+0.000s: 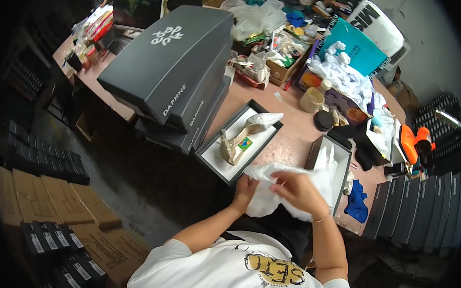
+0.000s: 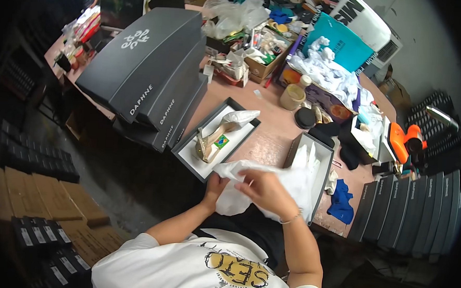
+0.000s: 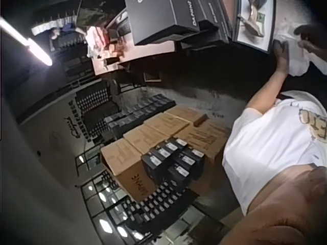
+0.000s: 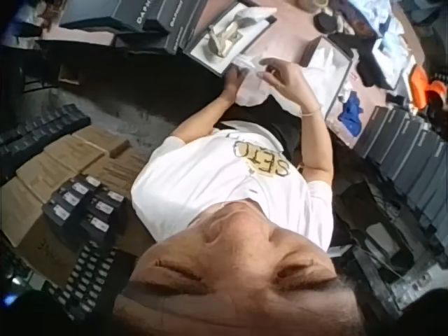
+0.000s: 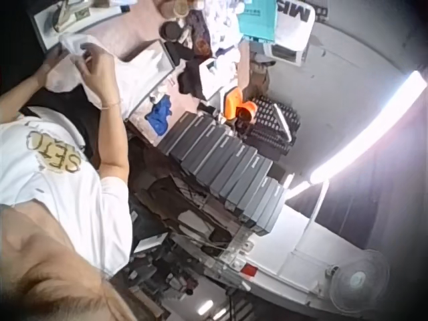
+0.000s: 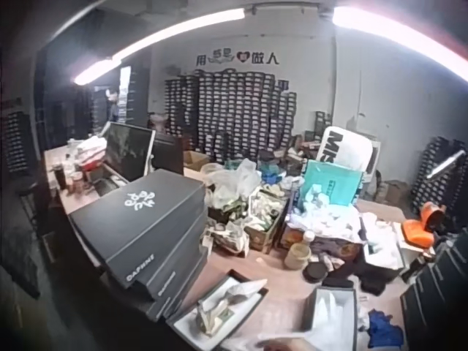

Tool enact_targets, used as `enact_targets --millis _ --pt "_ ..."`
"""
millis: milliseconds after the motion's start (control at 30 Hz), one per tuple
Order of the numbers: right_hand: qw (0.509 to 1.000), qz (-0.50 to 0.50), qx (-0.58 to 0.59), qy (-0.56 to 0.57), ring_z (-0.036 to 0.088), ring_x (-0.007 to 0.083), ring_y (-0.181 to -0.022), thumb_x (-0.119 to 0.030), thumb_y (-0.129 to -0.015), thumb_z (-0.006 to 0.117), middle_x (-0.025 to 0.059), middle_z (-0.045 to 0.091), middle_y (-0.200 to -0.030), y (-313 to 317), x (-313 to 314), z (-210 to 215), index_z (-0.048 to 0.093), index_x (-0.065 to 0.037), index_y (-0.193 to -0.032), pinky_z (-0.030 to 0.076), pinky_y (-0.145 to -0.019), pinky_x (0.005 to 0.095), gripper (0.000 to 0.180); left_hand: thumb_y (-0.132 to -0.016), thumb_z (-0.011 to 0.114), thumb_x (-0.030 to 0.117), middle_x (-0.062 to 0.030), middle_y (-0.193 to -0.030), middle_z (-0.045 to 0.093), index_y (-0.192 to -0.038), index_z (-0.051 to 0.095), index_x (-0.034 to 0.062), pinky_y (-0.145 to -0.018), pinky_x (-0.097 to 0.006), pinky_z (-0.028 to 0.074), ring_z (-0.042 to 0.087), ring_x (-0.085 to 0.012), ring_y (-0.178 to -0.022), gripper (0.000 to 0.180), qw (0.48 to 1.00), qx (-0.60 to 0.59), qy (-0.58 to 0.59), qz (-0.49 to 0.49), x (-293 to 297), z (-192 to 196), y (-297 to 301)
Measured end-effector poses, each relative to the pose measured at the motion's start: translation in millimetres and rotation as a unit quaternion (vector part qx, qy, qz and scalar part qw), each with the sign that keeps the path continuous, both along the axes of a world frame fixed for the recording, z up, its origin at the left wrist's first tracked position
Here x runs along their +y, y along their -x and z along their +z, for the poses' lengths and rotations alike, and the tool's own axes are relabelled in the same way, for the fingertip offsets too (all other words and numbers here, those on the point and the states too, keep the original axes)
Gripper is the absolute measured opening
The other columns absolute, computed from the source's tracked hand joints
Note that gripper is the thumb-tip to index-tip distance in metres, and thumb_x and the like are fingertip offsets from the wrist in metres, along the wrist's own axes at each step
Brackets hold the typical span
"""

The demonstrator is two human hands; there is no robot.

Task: Inspecting, cleaning, and wrapping shoes before placing them into boxes.

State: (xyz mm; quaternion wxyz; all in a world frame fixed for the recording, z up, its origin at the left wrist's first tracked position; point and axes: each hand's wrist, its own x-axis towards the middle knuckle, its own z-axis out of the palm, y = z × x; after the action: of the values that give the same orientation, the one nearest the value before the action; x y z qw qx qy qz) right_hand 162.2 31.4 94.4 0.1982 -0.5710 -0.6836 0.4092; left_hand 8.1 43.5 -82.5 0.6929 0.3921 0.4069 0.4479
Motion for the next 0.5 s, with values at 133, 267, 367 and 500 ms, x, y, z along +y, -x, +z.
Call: enact_targets --millis 133,267,367,500 --pt "0.99 -0.072 -0.013 -0.124 0.066 0.0181 -0.075 -0.023 -0.086 0.07 0.015 0.067 -0.084 28 52 31 0.061 0.005 -0.112 0.052 -0.065 0.0299 0.04 -0.082 0.058 0.009 -0.0191 -0.102 0.066 -0.106 0.062 0.0019 -0.081 -0.038 0.05 0.065 -0.03 -0.096 0.025 0.91 0.183 -0.253 -0.272 -20 -14 36" --pt "0.974 -0.035 -0.212 -0.071 0.063 0.0419 -0.085 -0.055 -0.08 0.066 0.0246 0.065 -0.094 79 97 -101 0.058 0.002 -0.108 0.05 -0.077 0.0454 0.064 -0.087 0.054 0.012 -0.0203 -0.1 0.066 -0.103 0.065 0.0031 -0.08 -0.037 0.049 0.065 -0.0322 -0.095 0.021 0.892 0.224 0.16 -0.358 -45 -28 17" --pt "0.943 -0.118 -0.15 -0.272 0.063 0.0373 -0.08 -0.044 -0.079 0.067 0.0194 0.064 -0.089 106 97 -187 0.061 0.001 -0.081 0.048 -0.072 0.0462 0.045 -0.087 0.057 0.02 -0.0202 -0.111 0.064 -0.117 0.06 0.0047 -0.086 -0.036 0.049 0.064 -0.0301 -0.101 0.034 0.905 0.213 0.11 -0.352 -53 -90 20" --pt "0.97 -0.129 -0.092 -0.187 0.06 0.04 -0.076 -0.026 -0.074 0.068 0.0223 0.059 -0.082 76 111 -120 0.059 0.002 -0.073 0.049 -0.071 0.0451 0.029 -0.083 0.065 0.018 -0.0194 -0.109 0.065 -0.122 0.057 0.0085 -0.085 -0.037 0.051 0.066 -0.0276 -0.101 0.041 0.899 0.286 -0.134 -0.304 -41 -50 58"
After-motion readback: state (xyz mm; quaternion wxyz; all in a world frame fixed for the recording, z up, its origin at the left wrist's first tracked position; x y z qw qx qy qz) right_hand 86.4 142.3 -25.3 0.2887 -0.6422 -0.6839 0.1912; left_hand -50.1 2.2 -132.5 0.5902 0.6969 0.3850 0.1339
